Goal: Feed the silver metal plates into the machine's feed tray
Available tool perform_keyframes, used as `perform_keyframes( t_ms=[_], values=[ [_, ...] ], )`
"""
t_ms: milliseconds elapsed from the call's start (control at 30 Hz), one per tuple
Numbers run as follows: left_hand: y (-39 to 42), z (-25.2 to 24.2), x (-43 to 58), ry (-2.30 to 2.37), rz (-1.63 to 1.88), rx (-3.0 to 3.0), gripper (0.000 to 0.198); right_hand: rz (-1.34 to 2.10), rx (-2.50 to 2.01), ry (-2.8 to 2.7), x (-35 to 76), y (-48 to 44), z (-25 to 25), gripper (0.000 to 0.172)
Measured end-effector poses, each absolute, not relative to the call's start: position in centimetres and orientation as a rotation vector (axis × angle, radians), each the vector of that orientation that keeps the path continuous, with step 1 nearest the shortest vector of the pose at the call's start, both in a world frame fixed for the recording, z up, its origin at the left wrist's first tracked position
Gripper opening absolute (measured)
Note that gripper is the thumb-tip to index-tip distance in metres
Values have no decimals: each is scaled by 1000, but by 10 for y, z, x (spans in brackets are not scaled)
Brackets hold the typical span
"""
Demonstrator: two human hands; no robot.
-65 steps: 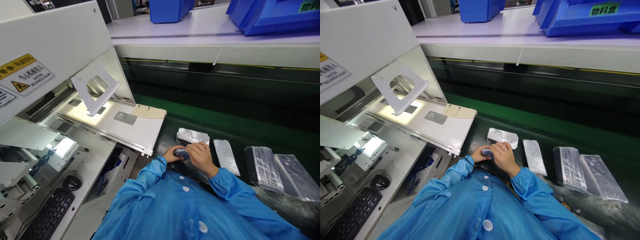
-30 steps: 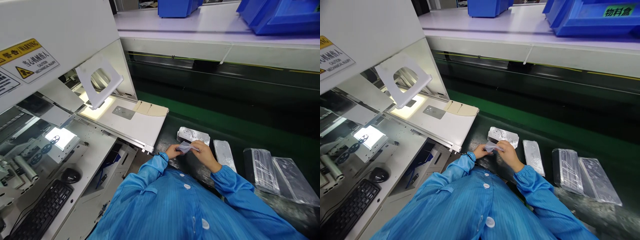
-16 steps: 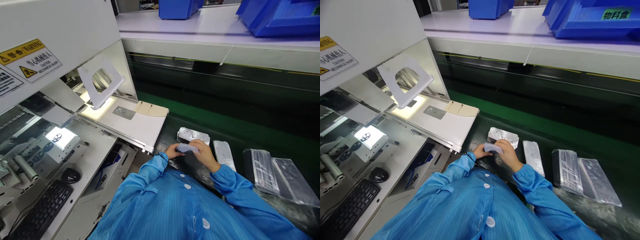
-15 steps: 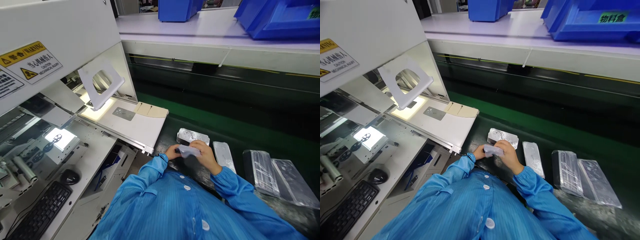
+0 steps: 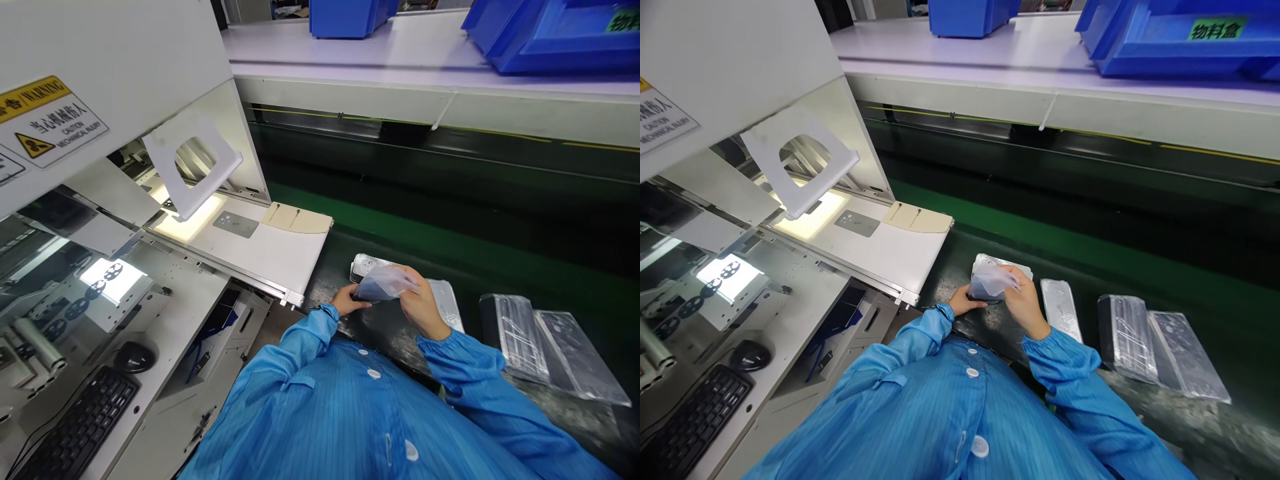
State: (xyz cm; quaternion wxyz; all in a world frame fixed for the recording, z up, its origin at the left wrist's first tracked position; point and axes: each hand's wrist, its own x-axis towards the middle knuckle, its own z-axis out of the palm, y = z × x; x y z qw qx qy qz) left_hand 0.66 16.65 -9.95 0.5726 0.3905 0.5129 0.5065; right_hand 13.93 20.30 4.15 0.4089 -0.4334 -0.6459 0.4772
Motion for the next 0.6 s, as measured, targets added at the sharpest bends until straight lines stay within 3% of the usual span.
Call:
perform_keyframes(
  t_ms=[167,600],
  values=[
    [172,-107,17,1237,1160,866,38,1254,-1094,-1590,136,209,40,12],
    [169,-107,17,1260,1189,928,50,1000,-1098,-2039,162,211,41,16]
  ],
)
